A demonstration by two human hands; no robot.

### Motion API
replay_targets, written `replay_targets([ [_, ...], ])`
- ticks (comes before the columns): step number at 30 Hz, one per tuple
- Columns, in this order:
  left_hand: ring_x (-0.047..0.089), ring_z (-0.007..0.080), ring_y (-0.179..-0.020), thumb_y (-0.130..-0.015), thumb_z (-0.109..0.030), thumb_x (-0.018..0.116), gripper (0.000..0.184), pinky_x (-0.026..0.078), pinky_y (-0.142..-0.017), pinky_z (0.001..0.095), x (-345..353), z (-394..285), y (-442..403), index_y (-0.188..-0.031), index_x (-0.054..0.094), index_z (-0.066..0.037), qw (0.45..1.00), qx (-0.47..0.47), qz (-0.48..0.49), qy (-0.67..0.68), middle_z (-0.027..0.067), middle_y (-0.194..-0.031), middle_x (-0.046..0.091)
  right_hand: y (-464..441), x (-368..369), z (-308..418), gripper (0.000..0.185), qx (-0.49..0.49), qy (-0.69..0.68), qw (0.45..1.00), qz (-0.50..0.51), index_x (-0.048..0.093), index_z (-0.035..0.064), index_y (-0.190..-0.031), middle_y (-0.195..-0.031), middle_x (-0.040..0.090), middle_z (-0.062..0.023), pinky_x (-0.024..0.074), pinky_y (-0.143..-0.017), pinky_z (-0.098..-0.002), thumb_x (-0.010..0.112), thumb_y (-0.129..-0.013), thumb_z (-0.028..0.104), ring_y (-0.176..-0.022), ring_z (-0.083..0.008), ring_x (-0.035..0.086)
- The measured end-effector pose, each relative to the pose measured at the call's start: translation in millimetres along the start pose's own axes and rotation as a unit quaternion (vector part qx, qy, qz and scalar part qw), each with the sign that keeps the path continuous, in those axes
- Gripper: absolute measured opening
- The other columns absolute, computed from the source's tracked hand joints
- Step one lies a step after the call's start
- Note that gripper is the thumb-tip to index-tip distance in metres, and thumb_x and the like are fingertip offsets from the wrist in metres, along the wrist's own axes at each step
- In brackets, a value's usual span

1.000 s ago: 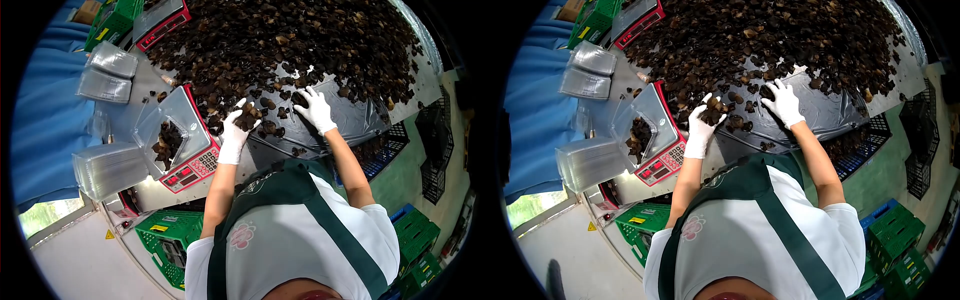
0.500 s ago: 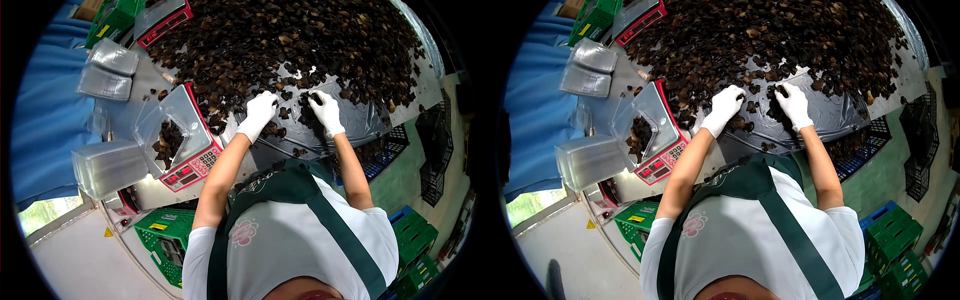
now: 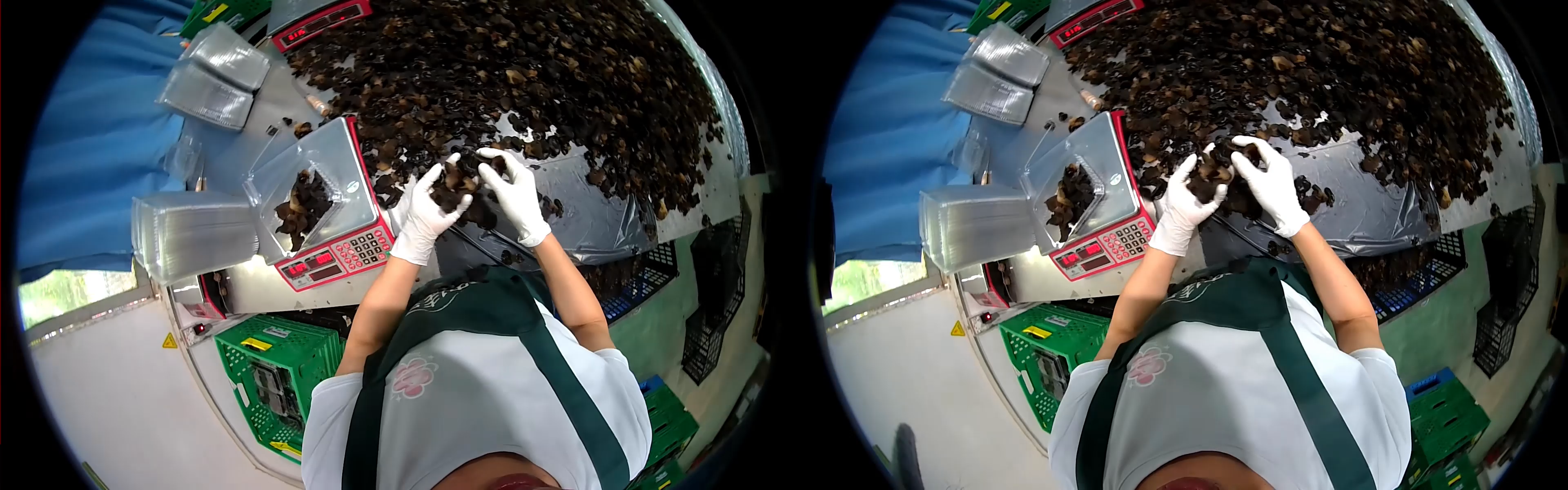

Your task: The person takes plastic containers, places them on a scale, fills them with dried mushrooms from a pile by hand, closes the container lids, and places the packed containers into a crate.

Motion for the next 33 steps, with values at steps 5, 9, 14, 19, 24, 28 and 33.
replay_targets([
  [5, 0.061, 0.0251, -0.103, -0.093, -0.038, 0.054, 0.032, 0.049, -0.091, 0.0411, -11.3, -5.9, -8.2, -0.11, 0.064, -0.013, 0.997, 0.047, -0.049, 0.04, 0.0059, -0.111, 0.065, 23.3, 54.6, 42.6, 0.045, -0.277, 0.276, 0.918, 0.067, 0.053, 0.0039, -0.125, -0.133, 0.049, -0.0169, 0.0404, -0.101, -0.0387, 0.065, -0.086, 0.024, -0.121, -0.0346, 0.048],
  [9, 0.056, 0.0235, -0.112, -0.097, -0.036, 0.047, 0.036, 0.044, -0.098, 0.0404, 11.0, -11.9, 19.6, -0.121, 0.057, -0.011, 0.989, 0.136, 0.016, -0.051, 0.0083, -0.122, 0.06, 42.3, 91.6, 37.1, 0.064, -0.27, 0.374, 0.876, 0.141, 0.038, 0.0067, -0.14, -0.145, 0.035, -0.0179, 0.0224, -0.109, -0.0525, 0.06, -0.087, 0.035, -0.136, -0.0379, 0.029],
  [14, 0.054, 0.027, -0.115, -0.095, -0.039, 0.044, 0.045, 0.04, -0.102, 0.0437, -19.6, -5.2, 12.2, -0.129, 0.052, -0.012, 0.988, 0.122, -0.093, 0.024, 0.0103, -0.128, 0.056, 43.7, 88.6, 71.9, 0.06, -0.266, 0.266, 0.915, 0.143, 0.044, 0.0057, -0.136, -0.143, 0.04, -0.0179, 0.0213, -0.111, -0.0524, 0.065, -0.084, 0.025, -0.137, -0.0364, 0.029],
  [19, 0.062, 0.0279, -0.1, -0.092, -0.035, 0.049, 0.035, 0.052, -0.084, 0.0438, 10.8, -49.0, 52.6, -0.114, 0.06, -0.01, 0.986, 0.16, -0.04, 0.021, 0.0121, -0.11, 0.064, 22.3, 42.5, 68.7, 0.052, -0.239, 0.19, 0.952, 0.031, 0.049, 0.0047, -0.132, -0.137, 0.048, -0.0152, 0.0348, -0.107, -0.0361, 0.066, -0.084, 0.009, -0.128, -0.028, 0.045],
  [24, 0.062, 0.0316, -0.094, -0.089, -0.033, 0.056, 0.03, 0.054, -0.072, 0.0465, 45.3, -157.4, 144.5, -0.106, 0.06, -0.008, 0.932, 0.356, -0.06, -0.039, 0.0157, -0.112, 0.062, 21.6, 21.7, 44.7, 0.048, -0.196, 0.235, 0.952, 0.022, 0.051, 0.0047, -0.131, -0.133, 0.054, -0.0129, 0.0377, -0.104, -0.0329, 0.066, -0.085, 0.006, -0.124, -0.0232, 0.05],
  [28, 0.059, 0.0259, -0.108, -0.083, -0.017, 0.064, 0.032, 0.048, -0.091, 0.0388, 60.3, -232.3, 219.0, -0.113, 0.062, -0.004, 0.726, 0.501, -0.145, -0.447, 0.0097, -0.121, 0.06, 25.9, 22.9, 26.2, 0.046, -0.173, 0.227, 0.958, 0.039, 0.053, 0.0044, -0.13, -0.132, 0.054, -0.0135, 0.0376, -0.104, -0.0335, 0.066, -0.085, 0.007, -0.123, -0.0237, 0.051],
  [33, 0.051, 0.029, -0.12, -0.071, -0.026, 0.076, 0.043, 0.04, -0.102, 0.0384, 46.4, -230.4, 213.4, -0.11, 0.066, -0.011, 0.17, 0.397, -0.225, -0.873, 0.0086, -0.117, 0.061, 32.7, 41.9, 31.2, 0.041, -0.211, 0.253, 0.943, 0.04, 0.056, 0.0049, -0.124, -0.127, 0.057, -0.0146, 0.0414, -0.101, -0.0351, 0.067, -0.085, 0.01, -0.12, -0.0274, 0.053],
])
Point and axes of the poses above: each hand's wrist, its own y-axis away from the middle knuckle, its own x-axis out of the palm, z = x × y, the point moved 9 cm from there along -y, towards the middle knuckle
